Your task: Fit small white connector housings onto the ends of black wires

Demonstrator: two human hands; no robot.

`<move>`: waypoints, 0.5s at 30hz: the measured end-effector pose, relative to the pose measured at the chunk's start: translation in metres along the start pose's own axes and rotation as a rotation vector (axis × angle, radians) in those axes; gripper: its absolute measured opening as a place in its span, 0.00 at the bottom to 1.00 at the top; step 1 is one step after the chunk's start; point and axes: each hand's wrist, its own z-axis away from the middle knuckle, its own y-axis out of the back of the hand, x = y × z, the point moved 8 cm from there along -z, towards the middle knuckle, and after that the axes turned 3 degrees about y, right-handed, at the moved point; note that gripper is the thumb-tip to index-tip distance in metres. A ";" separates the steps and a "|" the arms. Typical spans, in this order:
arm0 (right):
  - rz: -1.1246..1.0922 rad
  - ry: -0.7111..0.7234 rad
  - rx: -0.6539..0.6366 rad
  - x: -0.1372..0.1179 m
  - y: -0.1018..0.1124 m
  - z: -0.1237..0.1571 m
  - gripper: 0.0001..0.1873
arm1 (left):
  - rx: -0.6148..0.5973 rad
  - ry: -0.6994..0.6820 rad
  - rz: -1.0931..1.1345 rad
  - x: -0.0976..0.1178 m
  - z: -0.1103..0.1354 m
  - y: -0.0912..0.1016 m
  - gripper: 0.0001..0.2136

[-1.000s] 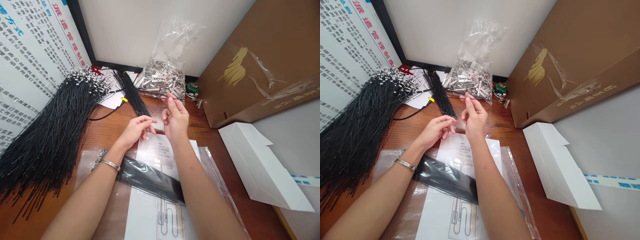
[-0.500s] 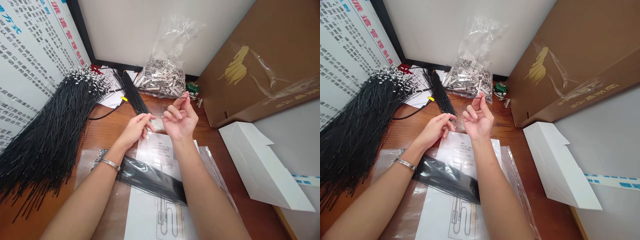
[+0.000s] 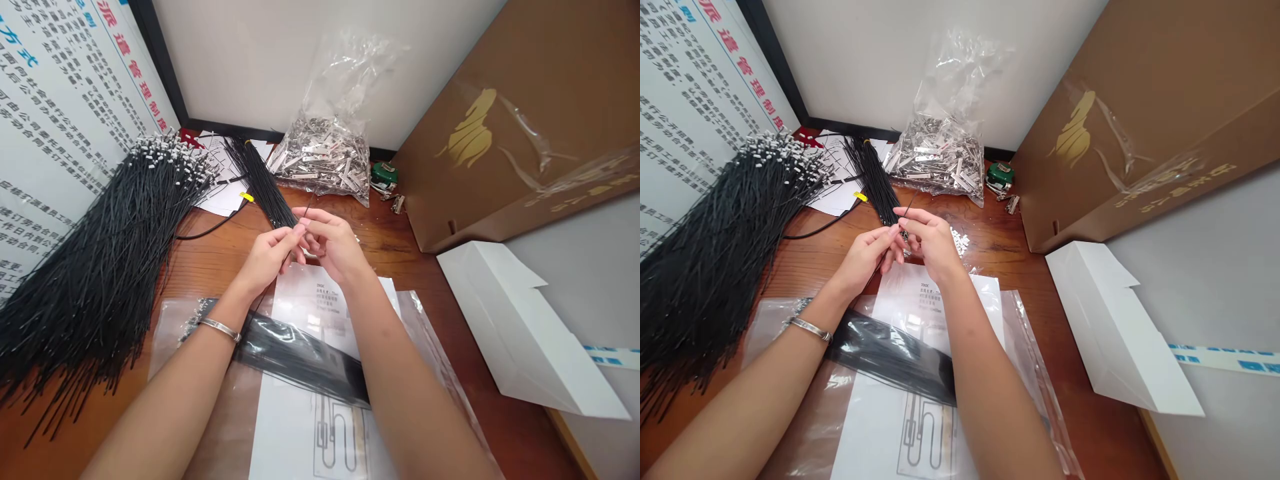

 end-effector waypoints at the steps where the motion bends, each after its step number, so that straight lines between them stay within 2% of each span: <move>1: 0.025 0.001 0.005 0.001 -0.001 0.000 0.17 | 0.027 0.007 -0.001 -0.001 -0.001 0.002 0.18; 5: 0.038 0.035 0.078 0.003 0.006 -0.002 0.16 | 0.079 0.033 -0.038 -0.004 -0.001 0.005 0.15; 9: 0.004 0.098 0.190 -0.002 0.015 -0.002 0.15 | 0.039 0.039 -0.086 -0.005 0.000 0.001 0.14; 15: 0.073 -0.014 0.058 0.005 0.003 0.000 0.13 | 0.071 0.009 -0.031 -0.006 -0.001 0.005 0.12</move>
